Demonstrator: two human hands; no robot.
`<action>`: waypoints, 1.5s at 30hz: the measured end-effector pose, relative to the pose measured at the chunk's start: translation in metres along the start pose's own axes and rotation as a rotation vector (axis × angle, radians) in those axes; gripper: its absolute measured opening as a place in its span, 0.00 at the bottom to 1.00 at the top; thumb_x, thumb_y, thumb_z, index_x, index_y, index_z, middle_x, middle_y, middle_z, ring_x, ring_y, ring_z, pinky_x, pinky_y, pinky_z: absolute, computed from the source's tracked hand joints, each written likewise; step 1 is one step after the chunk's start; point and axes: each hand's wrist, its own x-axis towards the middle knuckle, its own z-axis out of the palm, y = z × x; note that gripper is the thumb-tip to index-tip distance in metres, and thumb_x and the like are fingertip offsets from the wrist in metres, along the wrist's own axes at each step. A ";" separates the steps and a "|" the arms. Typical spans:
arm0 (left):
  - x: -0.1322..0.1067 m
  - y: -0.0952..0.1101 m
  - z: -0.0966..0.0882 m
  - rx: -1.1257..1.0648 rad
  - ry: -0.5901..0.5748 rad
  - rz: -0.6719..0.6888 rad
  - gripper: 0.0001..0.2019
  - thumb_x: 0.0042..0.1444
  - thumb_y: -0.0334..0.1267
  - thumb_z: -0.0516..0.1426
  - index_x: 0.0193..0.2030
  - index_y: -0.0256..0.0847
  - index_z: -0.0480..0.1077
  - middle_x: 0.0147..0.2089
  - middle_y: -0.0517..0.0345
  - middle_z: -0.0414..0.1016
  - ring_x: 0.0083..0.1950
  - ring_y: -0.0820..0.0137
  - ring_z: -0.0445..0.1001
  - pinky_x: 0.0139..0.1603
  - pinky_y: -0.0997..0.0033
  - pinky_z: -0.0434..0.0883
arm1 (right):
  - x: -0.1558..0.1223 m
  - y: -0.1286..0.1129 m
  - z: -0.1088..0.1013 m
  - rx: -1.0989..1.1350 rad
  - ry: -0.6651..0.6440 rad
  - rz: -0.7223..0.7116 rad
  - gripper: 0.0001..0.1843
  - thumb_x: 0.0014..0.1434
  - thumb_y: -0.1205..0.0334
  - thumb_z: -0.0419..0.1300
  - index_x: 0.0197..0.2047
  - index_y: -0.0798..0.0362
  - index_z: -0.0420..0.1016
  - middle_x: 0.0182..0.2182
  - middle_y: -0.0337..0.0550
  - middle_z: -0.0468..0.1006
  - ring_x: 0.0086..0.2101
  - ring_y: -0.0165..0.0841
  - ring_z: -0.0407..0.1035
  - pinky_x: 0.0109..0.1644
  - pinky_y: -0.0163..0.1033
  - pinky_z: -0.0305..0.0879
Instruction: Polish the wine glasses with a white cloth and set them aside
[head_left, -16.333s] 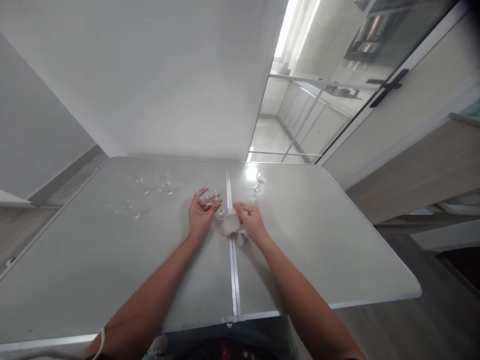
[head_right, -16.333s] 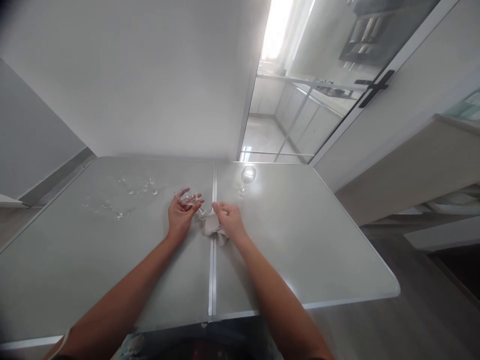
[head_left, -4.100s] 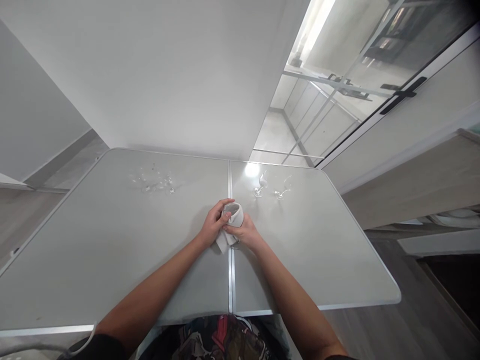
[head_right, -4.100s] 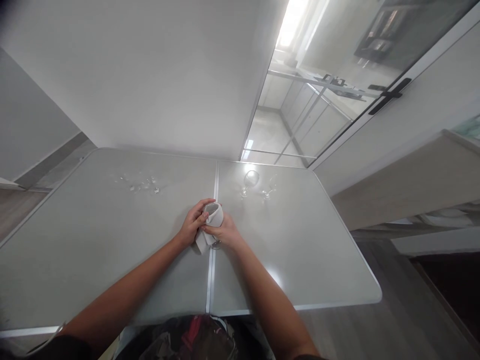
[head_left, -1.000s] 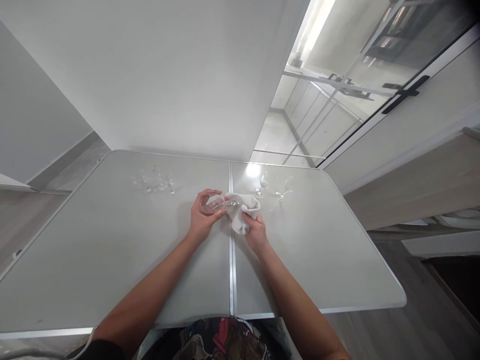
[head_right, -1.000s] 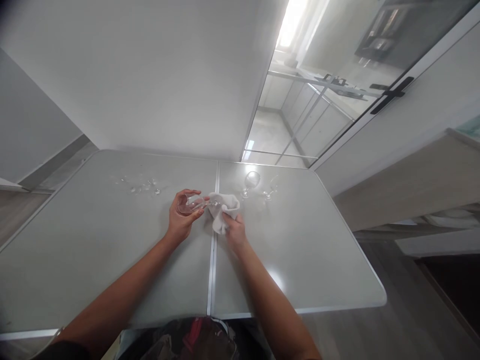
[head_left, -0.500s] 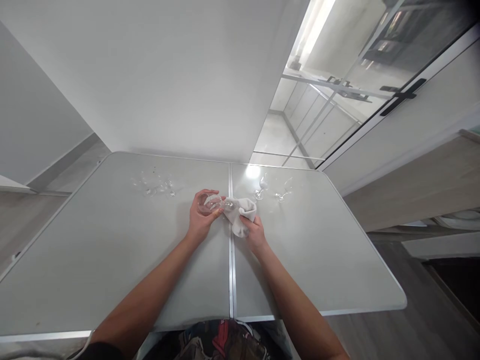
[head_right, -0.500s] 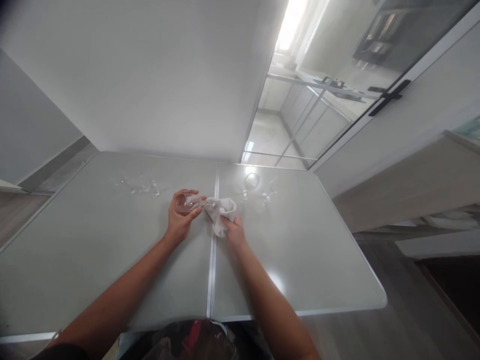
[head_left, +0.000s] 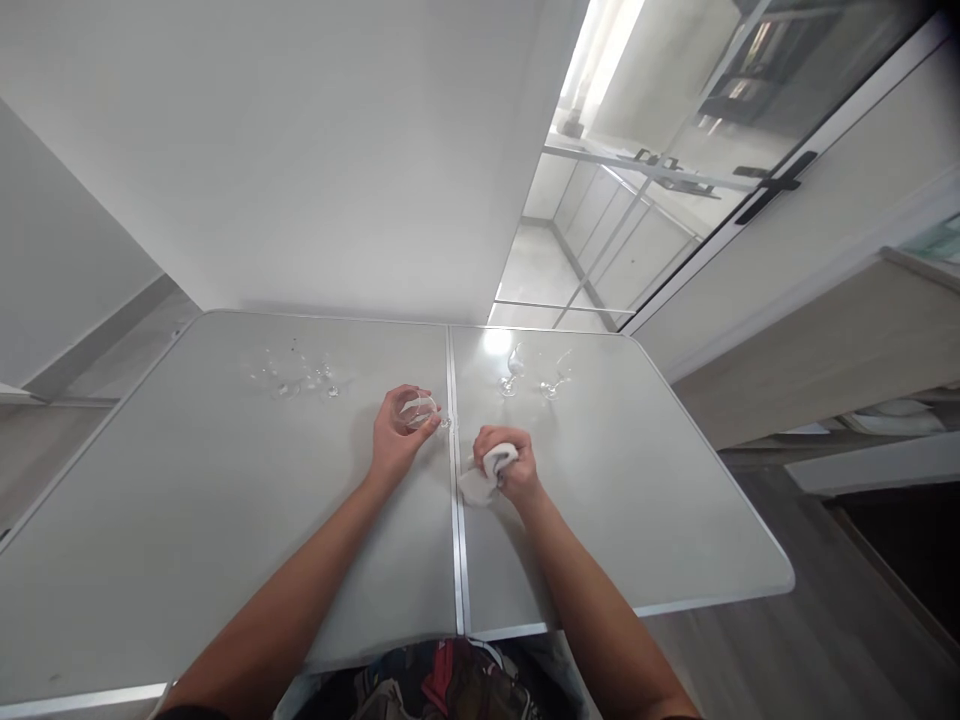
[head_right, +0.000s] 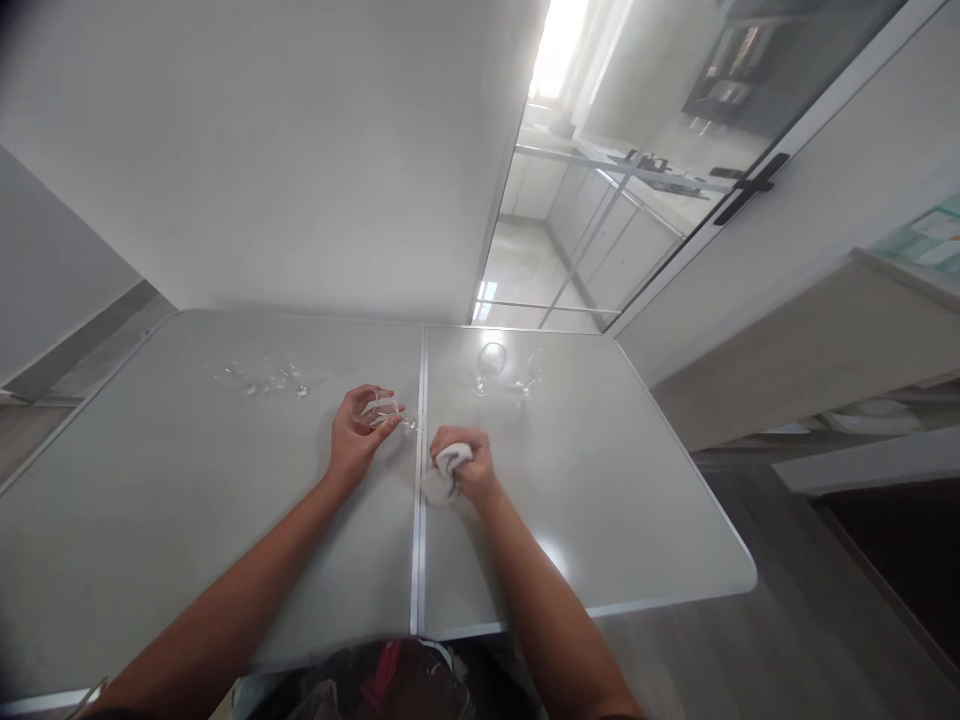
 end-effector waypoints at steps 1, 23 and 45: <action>0.000 0.000 0.000 0.020 -0.009 -0.013 0.27 0.50 0.44 0.69 0.54 0.45 0.65 0.54 0.49 0.73 0.47 0.63 0.80 0.45 0.63 0.80 | 0.000 -0.001 -0.001 -0.028 -0.091 0.014 0.12 0.47 0.51 0.63 0.25 0.51 0.79 0.22 0.42 0.72 0.24 0.34 0.63 0.29 0.39 0.59; -0.017 -0.008 0.013 0.171 -0.316 0.177 0.34 0.45 0.44 0.73 0.59 0.48 0.69 0.60 0.46 0.74 0.65 0.54 0.70 0.67 0.45 0.65 | 0.007 0.019 0.000 -1.210 -0.005 -0.123 0.09 0.59 0.59 0.63 0.42 0.45 0.82 0.39 0.40 0.77 0.29 0.31 0.68 0.32 0.35 0.53; -0.003 -0.025 -0.003 0.333 -0.484 0.196 0.15 0.65 0.52 0.55 0.46 0.45 0.75 0.51 0.47 0.68 0.43 0.64 0.70 0.49 0.58 0.73 | 0.010 -0.053 -0.217 -1.181 0.854 0.030 0.21 0.50 0.48 0.65 0.38 0.57 0.87 0.37 0.50 0.86 0.44 0.50 0.79 0.52 0.45 0.71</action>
